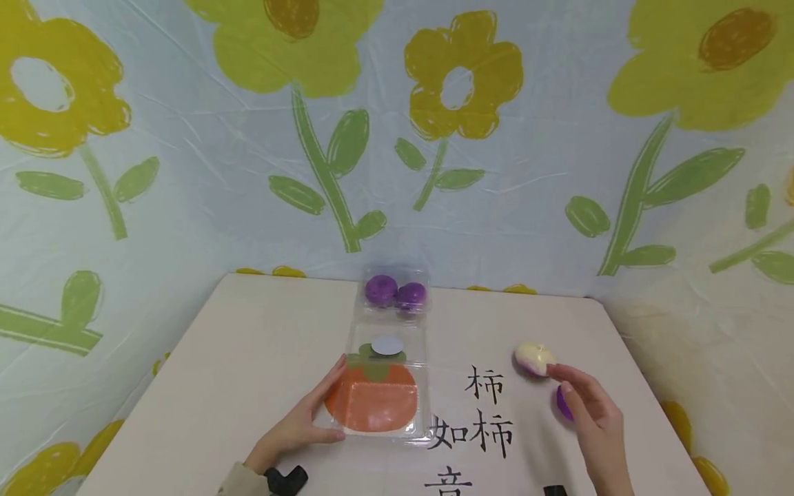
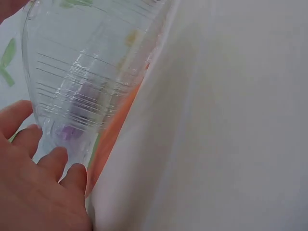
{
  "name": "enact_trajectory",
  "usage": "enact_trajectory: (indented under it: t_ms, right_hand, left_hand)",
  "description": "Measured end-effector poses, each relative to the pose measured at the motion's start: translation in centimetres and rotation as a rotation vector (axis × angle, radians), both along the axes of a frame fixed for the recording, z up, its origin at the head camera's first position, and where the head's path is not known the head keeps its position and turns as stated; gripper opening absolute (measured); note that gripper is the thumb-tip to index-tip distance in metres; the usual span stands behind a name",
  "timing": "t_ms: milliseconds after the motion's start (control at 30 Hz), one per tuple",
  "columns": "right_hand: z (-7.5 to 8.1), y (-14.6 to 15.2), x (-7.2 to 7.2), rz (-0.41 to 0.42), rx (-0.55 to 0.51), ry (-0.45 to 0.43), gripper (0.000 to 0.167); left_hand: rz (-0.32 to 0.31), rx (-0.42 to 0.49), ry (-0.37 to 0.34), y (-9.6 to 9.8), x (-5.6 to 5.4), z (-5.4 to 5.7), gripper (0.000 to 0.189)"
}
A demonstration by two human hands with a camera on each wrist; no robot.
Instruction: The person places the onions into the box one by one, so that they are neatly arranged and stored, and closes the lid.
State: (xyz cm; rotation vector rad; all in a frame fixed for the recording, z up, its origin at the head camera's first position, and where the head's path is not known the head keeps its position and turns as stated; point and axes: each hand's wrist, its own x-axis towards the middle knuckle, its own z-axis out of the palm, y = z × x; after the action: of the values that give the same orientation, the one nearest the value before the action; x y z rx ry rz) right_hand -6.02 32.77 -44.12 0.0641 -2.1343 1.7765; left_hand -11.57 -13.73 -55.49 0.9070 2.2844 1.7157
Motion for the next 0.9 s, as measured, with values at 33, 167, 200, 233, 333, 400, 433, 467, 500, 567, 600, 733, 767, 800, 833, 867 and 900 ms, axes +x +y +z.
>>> enact_trajectory:
  t_ms: [33,167,200,233,333,400,433,467,500,567,600,733,767,800,833,867,900]
  right_hand:
    - [0.0,0.5,-0.1,-0.074,-0.016,0.006,0.031]
    - [-0.6,2.8,-1.0,-0.313,-0.138,0.022,0.031]
    - [-1.0,3.5,-1.3,-0.358,-0.176,0.011,0.032]
    - [-1.4,4.1,-1.5,-0.393,-0.228,0.005,0.032]
    - [-3.2,5.8,-1.8,-0.457,-0.363,-0.044,0.033]
    - [-4.8,6.7,-1.8,-0.437,-0.439,-0.075,0.031]
    - [-5.6,7.1,-1.7,-0.41,-0.474,-0.08,0.03]
    - [-6.3,7.5,-1.6,-0.371,-0.498,-0.081,0.028]
    - [-7.1,7.8,-1.5,-0.319,-0.534,-0.063,0.027]
    - [-8.5,8.3,-1.1,-0.193,-0.566,-0.06,0.026]
    - [-9.1,8.5,-1.0,-0.147,-0.577,-0.053,0.026]
    - [-10.6,8.7,-0.6,-0.123,-0.5,-0.084,0.028]
    - [-10.8,8.6,-0.7,-0.144,-0.478,-0.092,0.03]
    - [-10.9,8.6,-0.7,-0.167,-0.453,-0.097,0.033]
    - [-11.0,8.6,-0.7,-0.177,-0.425,-0.1,0.036]
    - [-11.2,8.5,-0.8,-0.176,-0.417,-0.095,0.038]
    - [-11.3,8.5,-0.9,-0.173,-0.416,-0.098,0.042]
  left_hand:
    - [0.002,0.003,0.011,0.1,0.0,-0.1,0.106]
    - [0.044,0.002,0.064,0.4,0.4,-0.7,0.104]
    - [0.055,0.001,0.074,0.4,0.5,-0.8,0.103]
    - [0.065,-0.003,0.08,0.4,0.6,-0.8,0.103]
    - [0.084,-0.019,0.083,0.6,0.9,-0.9,0.101]
    - [0.097,-0.027,0.096,0.6,1.1,-1.0,0.1]
    - [0.105,-0.032,0.108,0.6,1.1,-1.0,0.1]
    - [0.108,-0.032,0.125,0.6,1.1,-1.0,0.1]
    - [0.112,-0.031,0.144,0.6,1.1,-1.1,0.1]
    - [0.118,-0.028,0.178,0.6,1.1,-1.2,0.101]
    - [0.12,-0.03,0.189,0.6,1.1,-1.2,0.102]
    - [0.111,-0.068,0.188,0.8,1.2,-1.2,0.102]
    - [0.103,-0.077,0.195,0.9,1.2,-1.2,0.101]
    - [0.095,-0.084,0.2,0.9,1.1,-1.1,0.1]
    - [0.086,-0.088,0.207,1.0,1.1,-1.0,0.097]
    - [0.08,-0.089,0.221,1.0,1.1,-1.0,0.095]
    - [0.075,-0.082,0.233,1.0,1.0,-1.0,0.092]
